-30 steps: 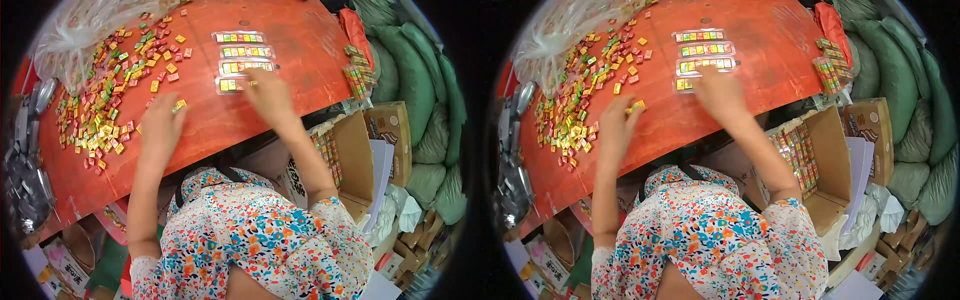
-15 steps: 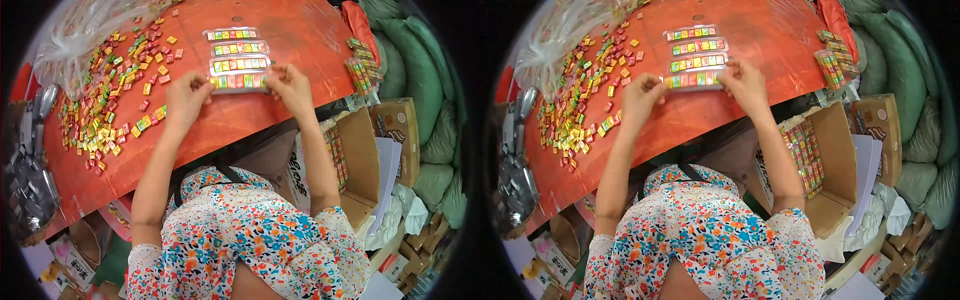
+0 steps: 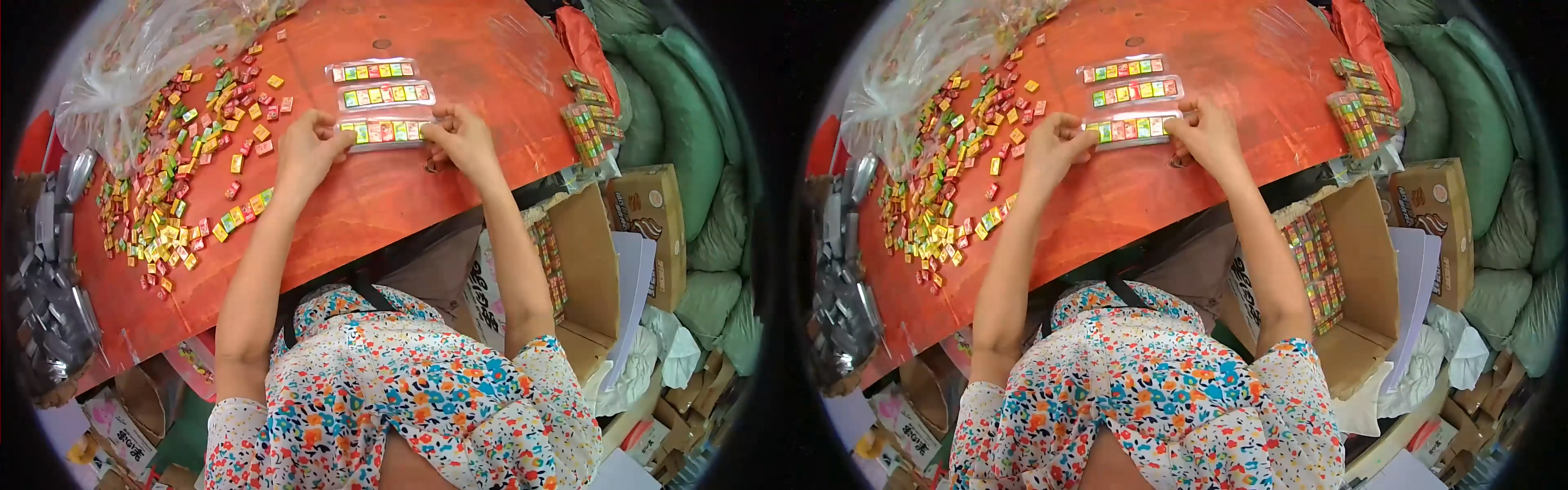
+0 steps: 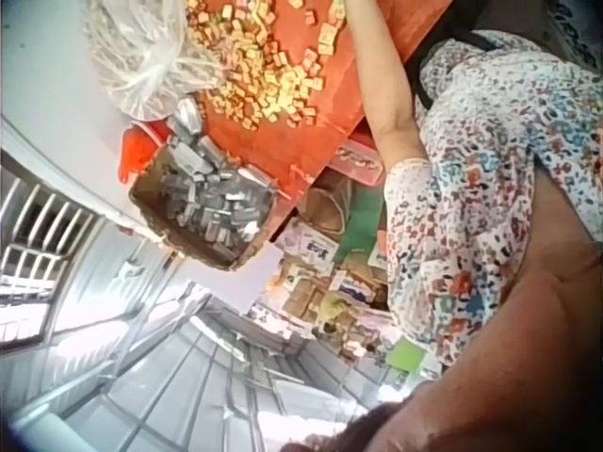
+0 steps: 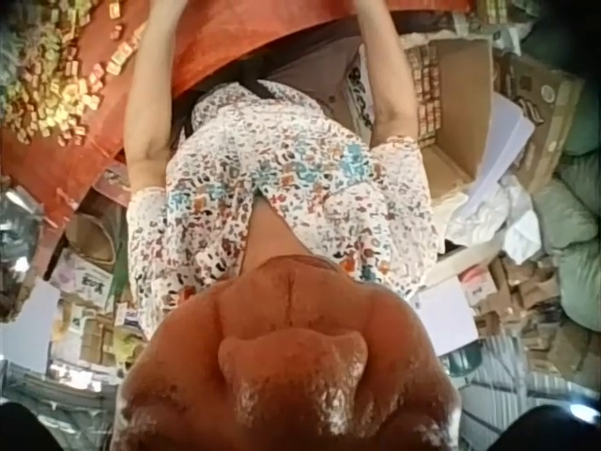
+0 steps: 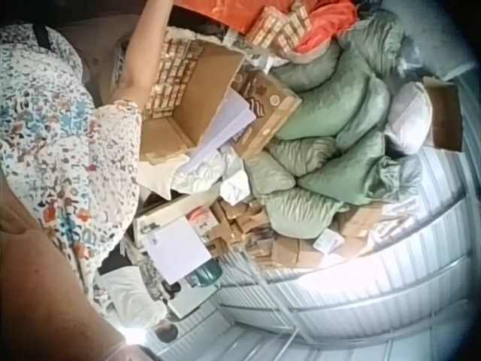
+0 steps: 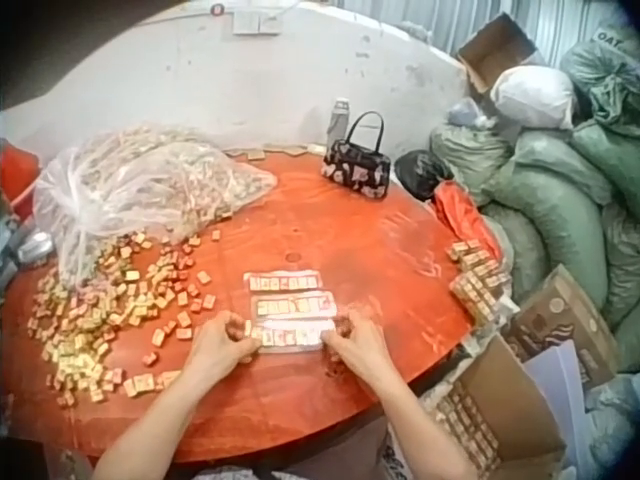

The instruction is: Arranging small colorful rectangular items into clear plastic trays on a workbench.

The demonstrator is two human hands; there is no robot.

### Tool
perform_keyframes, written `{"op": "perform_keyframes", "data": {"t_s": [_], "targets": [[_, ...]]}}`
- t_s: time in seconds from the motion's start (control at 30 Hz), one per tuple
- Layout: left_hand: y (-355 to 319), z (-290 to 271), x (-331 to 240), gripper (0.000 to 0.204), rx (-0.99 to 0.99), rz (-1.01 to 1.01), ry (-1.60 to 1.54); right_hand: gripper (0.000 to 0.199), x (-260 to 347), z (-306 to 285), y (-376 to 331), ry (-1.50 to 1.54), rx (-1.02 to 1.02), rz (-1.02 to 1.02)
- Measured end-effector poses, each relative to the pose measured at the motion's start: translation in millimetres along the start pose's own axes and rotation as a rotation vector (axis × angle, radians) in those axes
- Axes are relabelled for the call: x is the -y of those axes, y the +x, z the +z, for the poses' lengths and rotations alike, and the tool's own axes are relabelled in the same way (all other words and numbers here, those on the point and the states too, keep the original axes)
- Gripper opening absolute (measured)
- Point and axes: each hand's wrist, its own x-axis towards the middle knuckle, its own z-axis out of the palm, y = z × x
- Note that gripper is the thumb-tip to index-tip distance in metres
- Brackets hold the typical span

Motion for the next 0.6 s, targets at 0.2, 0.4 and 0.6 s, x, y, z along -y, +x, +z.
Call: {"op": "perform_keyframes", "data": {"t_s": [0.2,0.4,0.6], "targets": [[11.3,0.3,-12.2,0.031,-0.003,0.079,-0.093,0.047,10.0,-16.3,7.7,0.223,0.049,0.022],[54.3,6.9,-16.2,0.036,-0.024,0.095,0.042,0.052,8.5,-12.7,59.1,0.074,0.013,0.019],[53.1,5.0,-6.4,0.057,0.061,0.021,0.088,0.054,3.8,-3.5,58.6,-0.044,0.026,0.010]]}}
